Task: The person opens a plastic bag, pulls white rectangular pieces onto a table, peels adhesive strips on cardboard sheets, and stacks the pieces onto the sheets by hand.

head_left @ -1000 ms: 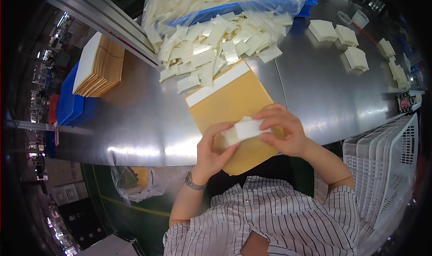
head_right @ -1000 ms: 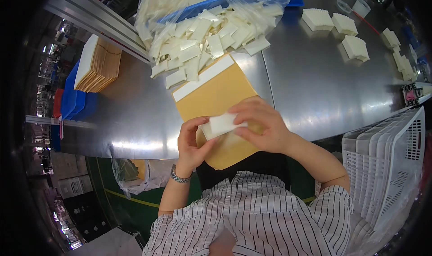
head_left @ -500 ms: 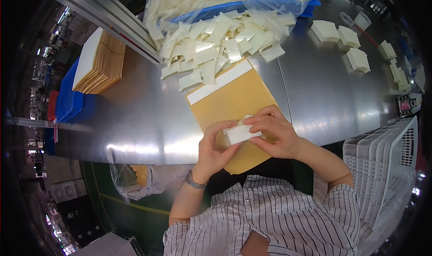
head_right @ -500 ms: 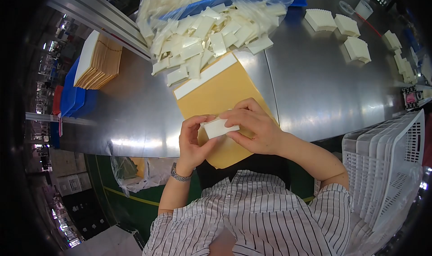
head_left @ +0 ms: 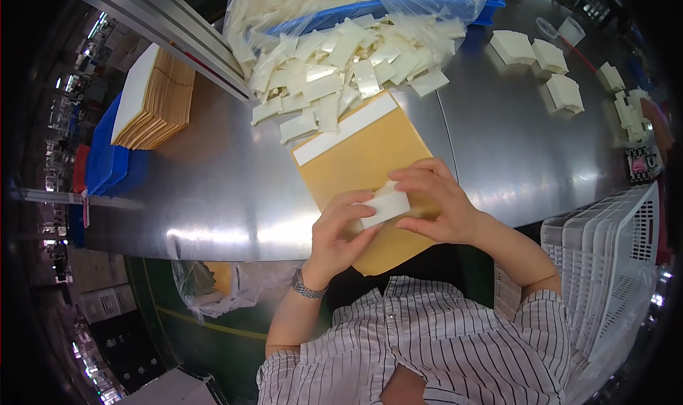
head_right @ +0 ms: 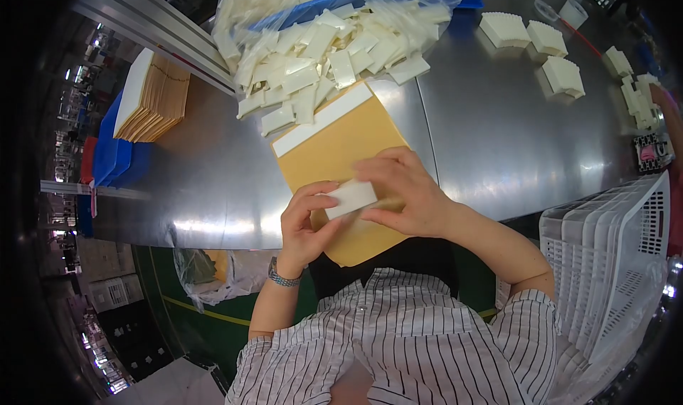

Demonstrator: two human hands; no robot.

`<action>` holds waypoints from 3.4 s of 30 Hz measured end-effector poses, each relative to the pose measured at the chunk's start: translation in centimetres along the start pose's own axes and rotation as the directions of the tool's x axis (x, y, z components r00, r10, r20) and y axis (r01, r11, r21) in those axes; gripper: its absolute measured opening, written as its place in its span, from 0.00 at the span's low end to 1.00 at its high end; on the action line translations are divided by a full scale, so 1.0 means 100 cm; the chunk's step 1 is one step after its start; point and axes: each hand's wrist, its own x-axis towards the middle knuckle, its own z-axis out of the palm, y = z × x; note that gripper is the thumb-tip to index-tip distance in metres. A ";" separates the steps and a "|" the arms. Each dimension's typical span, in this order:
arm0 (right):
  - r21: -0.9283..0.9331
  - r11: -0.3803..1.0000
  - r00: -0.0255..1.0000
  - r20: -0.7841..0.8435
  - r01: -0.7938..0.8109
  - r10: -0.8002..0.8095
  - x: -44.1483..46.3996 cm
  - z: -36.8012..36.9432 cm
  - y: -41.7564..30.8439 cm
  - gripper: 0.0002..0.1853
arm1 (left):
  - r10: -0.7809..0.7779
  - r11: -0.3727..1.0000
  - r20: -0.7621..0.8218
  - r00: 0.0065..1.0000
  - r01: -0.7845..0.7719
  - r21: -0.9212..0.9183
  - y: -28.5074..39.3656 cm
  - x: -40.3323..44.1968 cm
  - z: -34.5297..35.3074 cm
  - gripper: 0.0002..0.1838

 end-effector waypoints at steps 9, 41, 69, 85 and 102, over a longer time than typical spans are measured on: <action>0.257 0.906 0.942 0.114 -0.336 0.317 -0.008 0.000 0.015 0.27 | 0.056 0.997 0.080 0.995 -0.060 0.045 0.002 0.001 -0.002 0.22; 0.453 0.812 0.829 -0.235 -0.368 0.507 0.098 0.012 0.076 0.16 | 0.189 0.972 0.057 0.980 -0.195 0.132 -0.011 -0.001 -0.035 0.28; 0.755 0.538 0.790 -0.041 -0.376 0.611 -0.020 0.002 0.025 0.23 | -0.041 0.991 -0.192 0.981 0.065 0.120 0.009 -0.009 -0.058 0.19; 0.768 0.490 0.731 -0.041 -0.413 0.681 -0.020 0.001 0.031 0.13 | 0.186 0.904 0.232 0.955 -0.259 0.340 0.031 0.005 -0.017 0.19; 0.054 0.998 0.991 -0.135 0.033 -0.026 -0.002 0.014 -0.022 0.24 | -0.107 0.991 0.116 0.987 0.115 -0.069 0.007 -0.006 -0.013 0.32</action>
